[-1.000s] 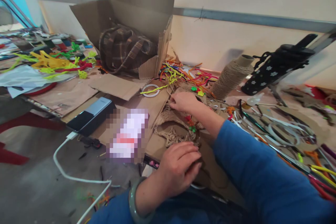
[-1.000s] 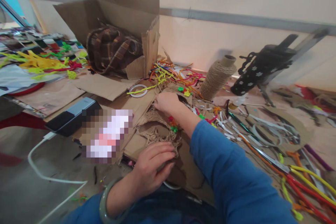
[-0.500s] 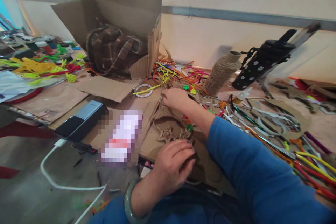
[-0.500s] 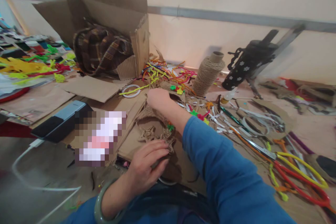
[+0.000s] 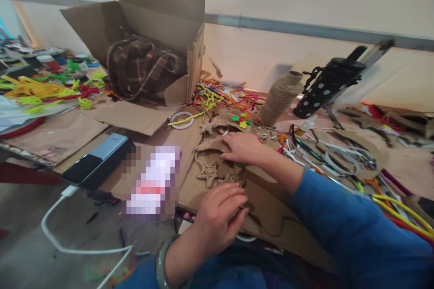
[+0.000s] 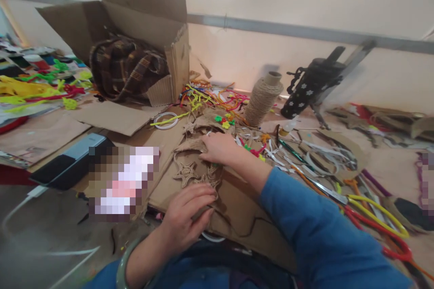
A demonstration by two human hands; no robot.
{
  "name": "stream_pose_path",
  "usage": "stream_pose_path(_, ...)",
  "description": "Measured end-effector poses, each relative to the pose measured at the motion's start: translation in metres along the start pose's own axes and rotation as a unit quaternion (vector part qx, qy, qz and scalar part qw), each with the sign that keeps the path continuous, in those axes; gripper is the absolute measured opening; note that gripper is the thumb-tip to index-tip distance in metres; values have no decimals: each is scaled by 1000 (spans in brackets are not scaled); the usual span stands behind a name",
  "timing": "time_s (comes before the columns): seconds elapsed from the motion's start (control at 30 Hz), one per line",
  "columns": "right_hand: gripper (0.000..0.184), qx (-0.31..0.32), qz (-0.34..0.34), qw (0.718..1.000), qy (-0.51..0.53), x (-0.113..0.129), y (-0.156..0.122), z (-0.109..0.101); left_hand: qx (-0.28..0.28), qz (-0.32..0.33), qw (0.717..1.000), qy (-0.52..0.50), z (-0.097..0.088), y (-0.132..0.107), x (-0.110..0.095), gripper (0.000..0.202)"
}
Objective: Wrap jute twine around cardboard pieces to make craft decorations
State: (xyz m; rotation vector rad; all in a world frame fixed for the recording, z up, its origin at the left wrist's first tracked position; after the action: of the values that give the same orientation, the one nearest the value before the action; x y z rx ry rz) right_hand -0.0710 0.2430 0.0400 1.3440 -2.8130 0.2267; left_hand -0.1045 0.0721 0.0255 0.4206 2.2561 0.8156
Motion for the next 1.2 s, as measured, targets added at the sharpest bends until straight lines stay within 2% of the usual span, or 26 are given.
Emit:
stream_pose_path(0.1, 46, -8, -3, 1000, -1, 1, -3, 6, 0, 2, 1000, 4, 0, -1, 0, 17)
stream_pose_path(0.23, 49, -51, -8, 999, 7, -5, 5, -7, -26, 26, 999, 9, -4, -6, -2, 26)
stream_pose_path(0.37, 53, -131, 14, 991, 5, -21, 21, -25, -67, 39, 997, 13, -8, -10, -2, 34)
stream_pose_path(0.47, 56, -157, 36, 987, 5, -37, 32, -23, -60, 32, 998, 13, -8, -10, -1, 34)
stream_pose_path(0.67, 61, -163, 49, 985, 16, -55, 30, -10, -40, 34, 999, 8, -6, -8, -1, 31)
stream_pose_path(1.0, 61, -156, 31, 986, 42, -46, 26, -7, -27, 25, 999, 7, -4, -6, 0, 30)
stream_pose_path(1.1, 63, -155, 26, 986, 51, -48, 13, -15, -23, 16, 1000, 3, -4, -6, 1, 29)
stream_pose_path(1.2, 54, -135, 25, 989, 53, -61, -14, -25, -20, 15, 1000, -4, -4, -5, 2, 29)
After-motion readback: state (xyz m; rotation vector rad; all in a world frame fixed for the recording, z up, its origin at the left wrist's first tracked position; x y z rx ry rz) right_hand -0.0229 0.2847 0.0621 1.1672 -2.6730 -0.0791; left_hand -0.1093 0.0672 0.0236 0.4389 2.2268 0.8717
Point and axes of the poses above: each hand's wrist, its own y-axis towards the middle knuckle, its own z-axis out of the palm, x = y × z, the point moved 5 cm from there along y, towards the middle knuckle, and after that the axes turned 6 degrees about y, right-handed, at the moved point
